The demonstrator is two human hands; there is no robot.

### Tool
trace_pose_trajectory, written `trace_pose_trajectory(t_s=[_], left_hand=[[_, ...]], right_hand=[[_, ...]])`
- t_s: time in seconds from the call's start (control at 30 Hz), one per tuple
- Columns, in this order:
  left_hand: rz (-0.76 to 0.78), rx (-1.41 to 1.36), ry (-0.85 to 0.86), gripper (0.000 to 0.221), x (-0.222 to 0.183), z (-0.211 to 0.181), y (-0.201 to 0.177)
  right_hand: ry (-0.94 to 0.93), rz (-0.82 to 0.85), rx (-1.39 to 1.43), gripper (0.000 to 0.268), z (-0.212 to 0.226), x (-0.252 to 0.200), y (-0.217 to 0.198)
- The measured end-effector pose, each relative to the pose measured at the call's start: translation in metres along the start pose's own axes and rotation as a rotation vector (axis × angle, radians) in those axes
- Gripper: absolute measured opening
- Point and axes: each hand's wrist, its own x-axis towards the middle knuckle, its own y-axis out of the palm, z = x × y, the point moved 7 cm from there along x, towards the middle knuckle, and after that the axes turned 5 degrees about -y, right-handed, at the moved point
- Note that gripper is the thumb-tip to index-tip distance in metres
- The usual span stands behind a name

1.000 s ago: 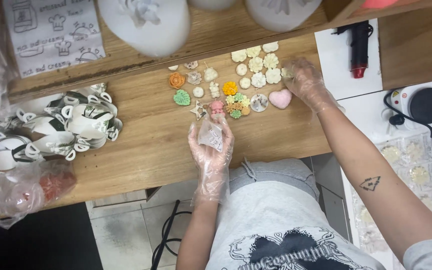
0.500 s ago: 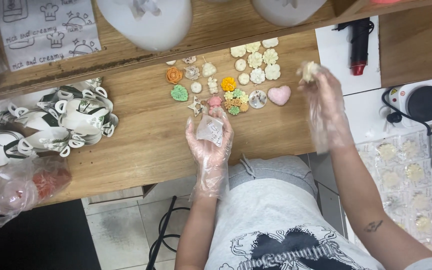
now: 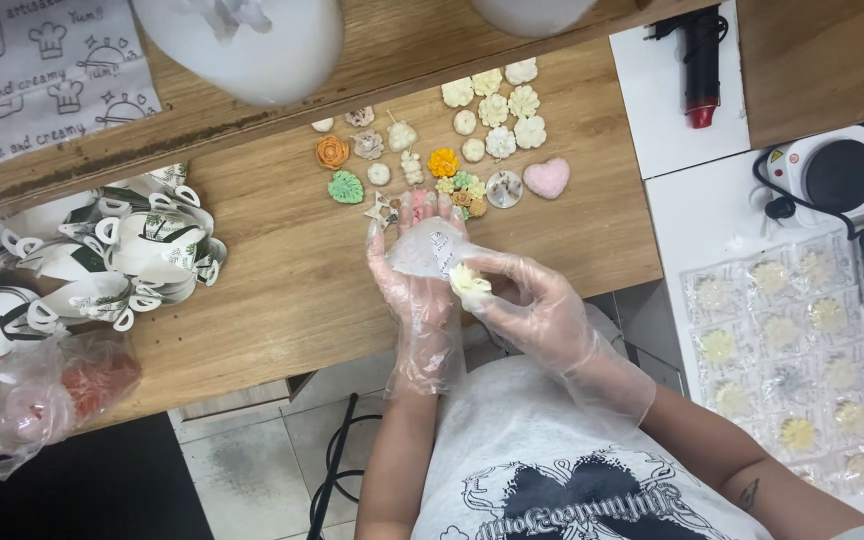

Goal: The person places wax melt items into small plastic bags and seals them by hand.

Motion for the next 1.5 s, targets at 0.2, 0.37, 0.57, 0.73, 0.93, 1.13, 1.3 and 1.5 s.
trace_pose_trajectory(t_s=[0.2,0.37,0.57,0.73,0.93,1.13,1.3,1.5], left_hand=[[0.046,-0.021,0.004,0.064,-0.007,0.000,0.015],[0.145,0.115,0.040,0.064,-0.017,-0.001,0.033],[0.205,0.136,0.013,0.061,-0.019,0.001,0.045],[0.239,0.088,-0.034,0.059,-0.025,0.009,0.059],[0.278,0.141,-0.024,0.055,-0.030,0.014,0.071],[0.333,0.252,-0.027,0.050,-0.033,0.016,0.078],[0.293,0.213,-0.056,0.056,-0.037,0.022,0.084],[0.302,0.229,-0.139,0.059,-0.043,0.022,0.098]], right_hand=[[-0.418,0.006,-0.544,0.046,0.040,-0.003,0.009],[-0.601,-0.061,-0.645,0.043,0.042,-0.007,0.017],[-0.641,-0.114,-0.720,0.043,0.047,-0.006,0.019],[-0.661,-0.102,-0.734,0.045,0.041,-0.007,0.013],[-0.728,-0.037,-0.874,0.043,0.035,-0.013,0.008],[-0.735,0.036,-0.974,0.052,0.062,-0.012,0.021],[-0.750,0.072,-0.951,0.056,0.067,-0.013,0.025],[-0.978,0.011,-1.027,0.048,-0.007,-0.046,-0.050]])
